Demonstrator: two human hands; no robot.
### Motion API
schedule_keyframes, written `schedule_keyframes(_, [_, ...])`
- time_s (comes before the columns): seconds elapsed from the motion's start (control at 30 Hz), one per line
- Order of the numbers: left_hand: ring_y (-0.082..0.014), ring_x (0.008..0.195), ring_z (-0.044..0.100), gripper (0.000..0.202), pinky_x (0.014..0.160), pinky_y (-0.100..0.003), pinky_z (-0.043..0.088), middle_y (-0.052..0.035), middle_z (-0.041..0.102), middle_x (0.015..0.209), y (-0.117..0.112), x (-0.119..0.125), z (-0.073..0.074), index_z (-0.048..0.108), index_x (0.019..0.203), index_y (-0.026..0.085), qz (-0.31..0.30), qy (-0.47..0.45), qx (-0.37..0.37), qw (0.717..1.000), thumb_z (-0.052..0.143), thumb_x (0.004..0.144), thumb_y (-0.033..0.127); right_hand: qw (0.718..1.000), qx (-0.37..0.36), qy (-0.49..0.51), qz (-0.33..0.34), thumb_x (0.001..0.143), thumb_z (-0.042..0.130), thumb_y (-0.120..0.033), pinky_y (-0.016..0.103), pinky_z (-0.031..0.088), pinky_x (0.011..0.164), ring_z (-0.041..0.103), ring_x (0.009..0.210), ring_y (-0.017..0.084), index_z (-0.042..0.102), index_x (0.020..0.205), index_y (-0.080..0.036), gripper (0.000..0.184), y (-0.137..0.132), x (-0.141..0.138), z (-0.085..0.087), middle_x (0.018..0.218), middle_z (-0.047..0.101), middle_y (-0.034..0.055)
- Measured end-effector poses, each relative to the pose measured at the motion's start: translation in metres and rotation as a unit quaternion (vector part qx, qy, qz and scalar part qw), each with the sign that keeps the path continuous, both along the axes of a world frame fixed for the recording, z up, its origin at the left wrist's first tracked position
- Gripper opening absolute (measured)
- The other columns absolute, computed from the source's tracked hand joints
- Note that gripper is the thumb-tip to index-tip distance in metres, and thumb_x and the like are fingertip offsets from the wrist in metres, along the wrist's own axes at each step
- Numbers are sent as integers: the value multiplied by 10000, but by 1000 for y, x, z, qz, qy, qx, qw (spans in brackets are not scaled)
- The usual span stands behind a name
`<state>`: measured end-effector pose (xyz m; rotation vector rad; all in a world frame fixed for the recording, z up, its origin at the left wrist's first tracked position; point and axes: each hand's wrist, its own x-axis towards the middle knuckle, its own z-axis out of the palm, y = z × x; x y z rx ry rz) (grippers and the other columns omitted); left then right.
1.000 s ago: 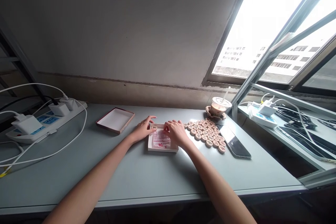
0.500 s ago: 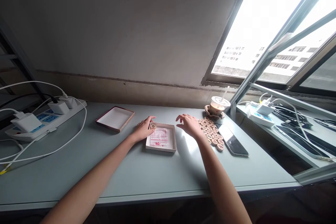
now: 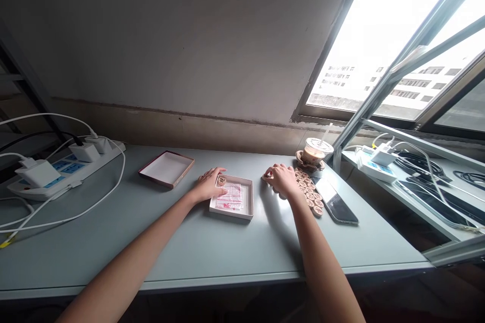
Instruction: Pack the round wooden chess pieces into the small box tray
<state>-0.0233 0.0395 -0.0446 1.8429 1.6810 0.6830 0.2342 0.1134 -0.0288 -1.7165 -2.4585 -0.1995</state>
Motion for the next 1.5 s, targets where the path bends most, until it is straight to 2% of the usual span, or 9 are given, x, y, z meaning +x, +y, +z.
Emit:
schedule_keyframes(0.13, [-286, 1254, 447, 661, 1039, -426, 376, -95, 508, 1337, 1, -4, -3, 476, 1260, 246, 1, -49, -15, 999, 660, 628, 196, 995, -8, 85, 51, 872, 541, -448, 310, 309, 777, 549, 946, 209, 692, 901, -238, 260, -8, -14, 6, 948, 656, 44])
schedule_keyframes(0.23, [-271, 1195, 498, 684, 987, -401, 432, -89, 517, 1324, 5, -9, -10, 476, 1277, 256, -12, -100, -14, 995, 665, 624, 181, 978, -24, 148, 147, 880, 531, -468, 288, 315, 784, 551, 919, 175, 660, 964, -262, 257, -20, -34, 9, 957, 649, 13])
schedule_keyframes(0.37, [-270, 1158, 525, 663, 948, -385, 464, -84, 536, 1304, 9, -13, -19, 499, 1270, 264, -23, -129, -9, 991, 691, 637, 214, 972, -9, 86, 220, 885, 562, -402, 291, 289, 774, 545, 881, 172, 643, 997, -242, 211, -34, -64, 0, 938, 664, 27])
schedule_keyframes(0.53, [-280, 1202, 493, 611, 975, -395, 449, -76, 534, 1313, 11, -15, -23, 520, 1249, 267, -36, -135, -2, 990, 665, 658, 215, 979, 61, 24, 193, 885, 573, -284, 320, 254, 770, 537, 895, 206, 609, 1027, -222, 159, -40, -80, -12, 954, 687, 52])
schedule_keyframes(0.83, [-265, 1263, 432, 514, 1068, -418, 346, -59, 528, 1335, 9, -10, -16, 518, 1222, 264, -9, -89, 8, 996, 621, 719, 296, 980, 40, 51, 186, 891, 570, -311, 319, 245, 774, 552, 869, 194, 618, 897, -216, 107, -39, -80, -11, 911, 702, 30])
schedule_keyframes(0.97, [-256, 1247, 452, 471, 1059, -400, 347, -63, 530, 1333, 6, -7, -11, 512, 1217, 260, 0, -55, 9, 998, 579, 755, 322, 984, 37, 86, 151, 912, 526, -280, 312, 258, 797, 564, 896, 176, 646, 928, -234, 129, -29, -54, 4, 968, 697, 14])
schedule_keyframes(1.17, [-258, 1170, 518, 406, 988, -364, 407, -67, 562, 1281, 4, 1, -8, 553, 1145, 253, 34, -8, 28, 999, 569, 766, 396, 999, 0, 26, -43, 817, 605, -272, 331, 278, 791, 558, 988, 234, 661, 975, -209, 180, -7, 7, 15, 1021, 675, 76])
schedule_keyframes(1.27, [-262, 1105, 554, 418, 943, -364, 438, -76, 582, 1232, 5, 3, -8, 571, 1115, 239, 44, -4, 20, 999, 583, 751, 443, 997, -57, 18, -56, 785, 607, -293, 320, 285, 755, 579, 921, 220, 681, 897, -210, 157, -3, 19, 12, 960, 688, 67])
schedule_keyframes(1.5, [-271, 1067, 568, 443, 889, -357, 466, -74, 596, 1195, 5, 2, -8, 584, 1104, 240, 44, -15, 18, 999, 609, 728, 471, 998, -55, 20, -34, 755, 615, -281, 299, 284, 714, 600, 849, 200, 696, 804, -218, 113, -1, 20, 10, 861, 704, 42])
